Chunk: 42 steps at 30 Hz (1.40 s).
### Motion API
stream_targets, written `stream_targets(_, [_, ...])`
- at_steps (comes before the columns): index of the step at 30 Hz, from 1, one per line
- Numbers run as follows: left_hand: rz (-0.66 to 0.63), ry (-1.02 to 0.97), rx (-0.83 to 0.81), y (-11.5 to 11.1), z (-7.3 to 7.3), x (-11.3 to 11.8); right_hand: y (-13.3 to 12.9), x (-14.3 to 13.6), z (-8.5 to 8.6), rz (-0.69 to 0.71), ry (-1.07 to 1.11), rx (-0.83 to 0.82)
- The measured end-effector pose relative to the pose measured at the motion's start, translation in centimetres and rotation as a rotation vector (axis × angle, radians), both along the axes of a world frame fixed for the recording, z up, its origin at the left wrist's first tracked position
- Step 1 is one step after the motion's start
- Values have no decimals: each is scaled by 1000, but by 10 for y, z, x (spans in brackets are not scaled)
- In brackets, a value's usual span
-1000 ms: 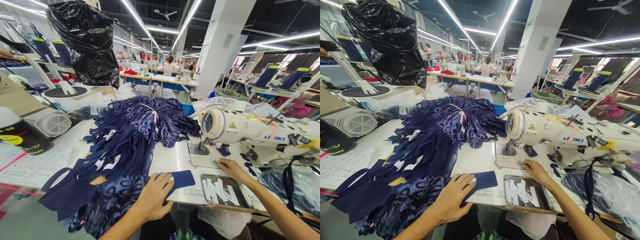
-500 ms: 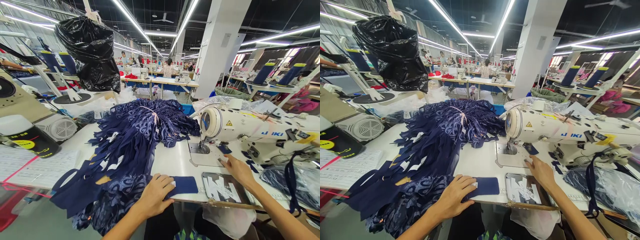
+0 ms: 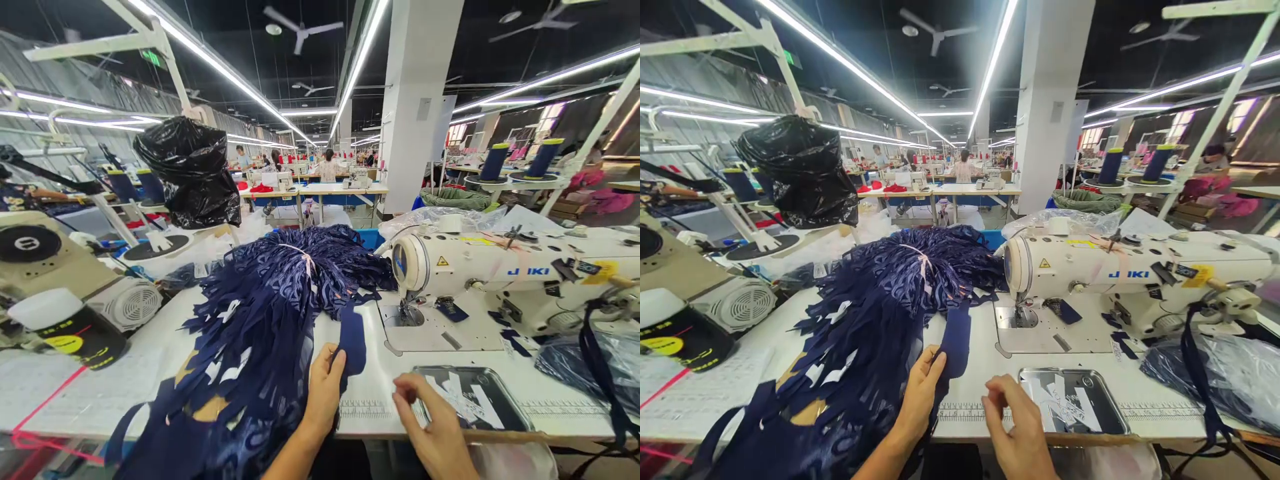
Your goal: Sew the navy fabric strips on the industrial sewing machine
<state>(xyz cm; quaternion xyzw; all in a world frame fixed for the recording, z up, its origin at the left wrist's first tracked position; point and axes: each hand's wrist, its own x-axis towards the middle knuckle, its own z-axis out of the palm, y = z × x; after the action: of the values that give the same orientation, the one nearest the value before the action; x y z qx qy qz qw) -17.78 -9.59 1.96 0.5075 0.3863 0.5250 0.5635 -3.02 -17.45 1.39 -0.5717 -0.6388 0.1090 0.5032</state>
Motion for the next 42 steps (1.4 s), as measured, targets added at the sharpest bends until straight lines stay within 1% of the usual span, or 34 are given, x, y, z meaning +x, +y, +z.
stream_targets(2, [-1, -56, -13, 3, 4, 7, 14, -13, 0, 23, 63, -21])
stream_targets(4, [-8, -81, 2, 5, 5, 10, 28, -21, 2, 2, 160, -20])
stream_targets(7, [-44, -115, 18, 10, 3, 10, 45, -26, 5, -40, 307, -10])
stream_targets(11, [-102, -136, -27, 19, -1, 10, 59, -28, 7, -76, 426, -34])
stream_targets(14, [-107, -114, -62, 21, -1, 11, 66, -31, 7, -96, 480, -43])
stream_targets(17, [-107, -100, -73, 21, -1, 11, 71, -35, 7, -100, 511, -47])
stream_targets(23, [-111, -62, -7, 22, -5, 8, 79, -39, 6, -106, 558, -44])
stream_targets(25, [-116, -93, -32, 23, -5, 8, 80, -40, 4, -112, 547, -36])
stream_targets(28, [-139, -205, -125, 24, -4, 9, 82, -43, 0, -135, 521, -2])
stream_targets(31, [-128, -267, -185, 24, -2, 10, 84, -46, -1, -149, 513, 24])
stream_targets(38, [-114, -221, -169, 24, -2, 10, 89, -46, -3, -137, 505, 41])
stream_targets(42, [-141, -212, -165, 25, -5, 9, 90, -44, -4, -142, 492, 73])
